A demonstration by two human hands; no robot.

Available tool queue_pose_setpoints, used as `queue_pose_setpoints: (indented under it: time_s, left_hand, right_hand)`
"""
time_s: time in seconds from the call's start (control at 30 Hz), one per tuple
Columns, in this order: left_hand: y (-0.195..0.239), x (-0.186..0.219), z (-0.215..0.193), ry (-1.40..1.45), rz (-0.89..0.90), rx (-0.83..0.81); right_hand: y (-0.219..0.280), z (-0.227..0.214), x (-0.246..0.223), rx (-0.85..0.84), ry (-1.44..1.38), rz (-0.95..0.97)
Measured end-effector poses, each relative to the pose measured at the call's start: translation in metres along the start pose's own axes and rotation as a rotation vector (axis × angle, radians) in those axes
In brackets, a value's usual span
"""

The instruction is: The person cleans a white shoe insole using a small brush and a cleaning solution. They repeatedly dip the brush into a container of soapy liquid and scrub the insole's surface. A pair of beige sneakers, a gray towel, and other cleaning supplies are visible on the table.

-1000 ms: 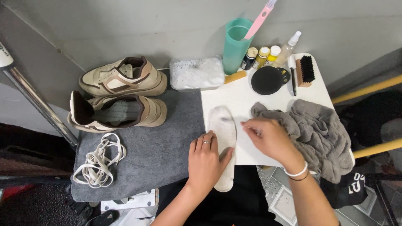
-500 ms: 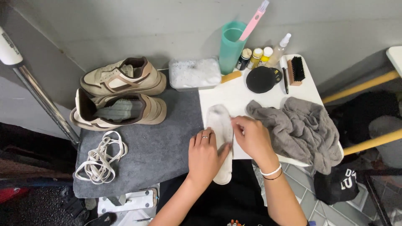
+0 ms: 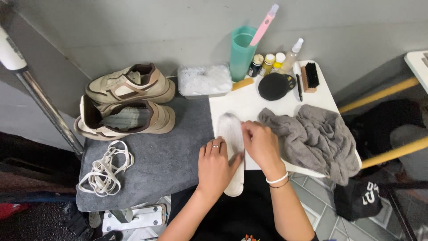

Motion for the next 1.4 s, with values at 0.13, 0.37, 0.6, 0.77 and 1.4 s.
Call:
queue_pose_setpoints:
  time_s: [0.13,0.37,0.6,0.77,1.4]
  left_hand:
    - [-0.001,0.001,-0.002,0.001,-0.002,0.002]
    - [0.001,0.003,-0.002,-0.011,-0.009,-0.008]
    - [-0.002,0.001,0.001,0.003,-0.026,-0.032]
    - [-0.001,0.002,0.002,0.001,-0.032,-0.034]
    - [-0.003,-0.001,-0.001,0.025,-0.036,-0.03]
  right_hand:
    - [0.0,0.001,-0.002,-0.032,-0.007,-0.043]
    - [-0.001,0.004,0.003,-0.021,0.003,-0.055]
    - [-0.008,-0.002,0.009,0.015,0.071,-0.059]
    - [-0.007,0.009,0.005,-0.019,0.018,-0.099]
    - [-0.012,0.02,-0.001,-0.06,0.069,-0.08]
Point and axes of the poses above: each hand's wrist, its own y-axis away from the middle knuckle, its own z-axis out of the palm, x = y × z, the point moved 8 cm from there along -y, towards the middle knuckle, and after that the axes turned 10 degrees about y, right-handed, at the moved point
